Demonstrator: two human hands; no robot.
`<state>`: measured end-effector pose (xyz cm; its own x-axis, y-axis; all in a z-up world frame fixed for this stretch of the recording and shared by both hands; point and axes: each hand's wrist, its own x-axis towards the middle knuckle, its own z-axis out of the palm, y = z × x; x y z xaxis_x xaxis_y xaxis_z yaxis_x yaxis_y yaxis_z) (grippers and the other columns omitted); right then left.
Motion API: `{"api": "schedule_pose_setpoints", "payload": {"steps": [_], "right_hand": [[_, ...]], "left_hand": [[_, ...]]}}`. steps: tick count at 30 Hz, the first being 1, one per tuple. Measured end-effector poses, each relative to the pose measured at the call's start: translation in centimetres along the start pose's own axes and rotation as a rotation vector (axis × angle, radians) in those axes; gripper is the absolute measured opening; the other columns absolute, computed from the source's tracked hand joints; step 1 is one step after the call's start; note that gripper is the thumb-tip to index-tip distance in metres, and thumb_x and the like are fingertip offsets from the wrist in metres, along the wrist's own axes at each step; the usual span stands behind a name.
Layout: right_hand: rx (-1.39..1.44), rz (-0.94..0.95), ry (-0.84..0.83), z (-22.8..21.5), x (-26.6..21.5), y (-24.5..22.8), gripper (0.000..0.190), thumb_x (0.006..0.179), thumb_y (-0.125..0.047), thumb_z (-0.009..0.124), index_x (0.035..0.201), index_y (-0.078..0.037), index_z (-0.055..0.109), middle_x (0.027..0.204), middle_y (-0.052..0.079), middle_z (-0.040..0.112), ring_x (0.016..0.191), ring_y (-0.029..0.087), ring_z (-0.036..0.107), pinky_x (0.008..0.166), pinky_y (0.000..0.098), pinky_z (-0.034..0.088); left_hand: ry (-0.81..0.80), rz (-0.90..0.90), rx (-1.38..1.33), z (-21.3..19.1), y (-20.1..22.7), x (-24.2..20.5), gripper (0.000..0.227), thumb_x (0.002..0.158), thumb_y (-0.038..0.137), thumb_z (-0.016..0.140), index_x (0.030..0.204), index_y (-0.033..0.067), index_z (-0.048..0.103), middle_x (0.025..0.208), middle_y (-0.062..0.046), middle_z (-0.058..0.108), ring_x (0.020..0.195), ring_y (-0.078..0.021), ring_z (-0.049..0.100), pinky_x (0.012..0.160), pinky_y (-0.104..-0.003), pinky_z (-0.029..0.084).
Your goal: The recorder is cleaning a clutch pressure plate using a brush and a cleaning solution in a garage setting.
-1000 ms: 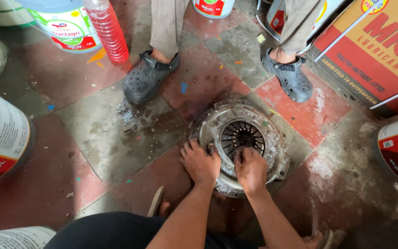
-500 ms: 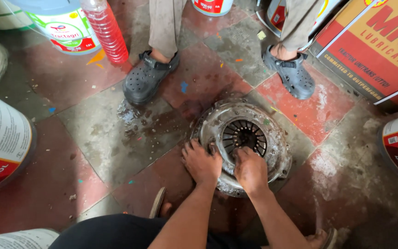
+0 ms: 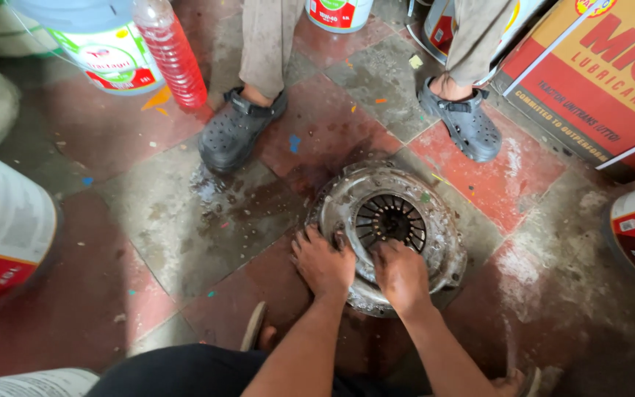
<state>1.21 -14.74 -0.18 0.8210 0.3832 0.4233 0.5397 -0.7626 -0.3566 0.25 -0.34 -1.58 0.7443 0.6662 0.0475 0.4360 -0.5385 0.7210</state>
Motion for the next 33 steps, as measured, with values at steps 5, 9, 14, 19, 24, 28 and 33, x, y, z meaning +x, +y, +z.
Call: {"api": "schedule_pose_setpoints", "payload": {"steps": [5,9,14,19,24,28,33], "right_hand": [[0.054,-0.032,-0.018,0.8,0.5,0.9,0.005,0.082,-0.005,0.071,0.087,-0.006,0.068,0.086,0.016,0.066,0.077,0.041,0.066,0.066,0.0481,0.053],[0.029,0.068,-0.069,1.7,0.0,1.7,0.011,0.08,-0.006,0.072,0.09,-0.007,0.072,0.086,0.016,0.067,0.074,0.04,0.066,0.066,0.0458,0.054],[0.059,0.02,-0.09,0.7,1.0,1.2,0.013,0.078,-0.006,0.072,0.091,-0.006,0.072,0.087,0.015,0.068,0.077,0.041,0.066,0.066,0.0464,0.054],[0.052,0.041,-0.125,0.9,0.3,1.9,0.01,0.075,-0.004,0.071,0.084,-0.007,0.072,0.085,0.015,0.068,0.079,0.04,0.067,0.069,0.046,0.055],[0.082,0.067,-0.066,1.4,0.6,1.5,0.005,0.085,-0.008,0.071,0.086,-0.004,0.07,0.083,0.017,0.067,0.079,0.041,0.066,0.067,0.0482,0.053],[-0.003,0.037,-0.236,0.5,1.1,2.1,0.007,0.082,-0.012,0.072,0.083,-0.004,0.07,0.085,0.019,0.067,0.081,0.044,0.065,0.072,0.0506,0.053],[-0.027,0.046,-0.125,1.4,0.8,2.1,0.012,0.085,-0.014,0.071,0.081,-0.004,0.068,0.084,0.018,0.067,0.078,0.043,0.065,0.07,0.0505,0.053]], "left_hand": [[-0.1,-0.062,-0.013,-1.6,1.2,0.3,0.056,0.085,0.036,0.067,0.127,0.0005,0.057,0.132,-0.023,0.056,0.128,-0.0431,0.049,0.109,-0.056,0.036],[-0.097,-0.067,0.004,-0.9,0.8,0.2,0.06,0.084,0.035,0.069,0.128,-0.0029,0.055,0.132,-0.026,0.053,0.13,-0.0469,0.044,0.109,-0.059,0.032],[-0.115,-0.077,-0.012,-1.3,1.3,0.4,0.057,0.086,0.035,0.068,0.128,-0.0014,0.056,0.133,-0.025,0.054,0.131,-0.0456,0.046,0.111,-0.058,0.033],[-0.129,-0.08,-0.007,-1.2,0.7,0.0,0.057,0.085,0.034,0.068,0.128,-0.0016,0.056,0.133,-0.024,0.055,0.132,-0.0458,0.046,0.111,-0.057,0.036],[-0.097,-0.042,0.047,-0.8,0.6,0.2,0.071,0.074,0.035,0.074,0.13,-0.0031,0.053,0.134,-0.026,0.052,0.127,-0.0447,0.047,0.106,-0.058,0.036],[-0.047,-0.002,0.026,-0.2,-0.2,0.0,0.067,0.082,0.037,0.071,0.131,-0.0049,0.054,0.134,-0.027,0.054,0.127,-0.0467,0.048,0.107,-0.057,0.037],[-0.115,-0.06,0.033,-0.7,0.4,0.1,0.064,0.082,0.038,0.07,0.13,-0.0017,0.055,0.136,-0.025,0.053,0.13,-0.0438,0.048,0.11,-0.057,0.036]]}}
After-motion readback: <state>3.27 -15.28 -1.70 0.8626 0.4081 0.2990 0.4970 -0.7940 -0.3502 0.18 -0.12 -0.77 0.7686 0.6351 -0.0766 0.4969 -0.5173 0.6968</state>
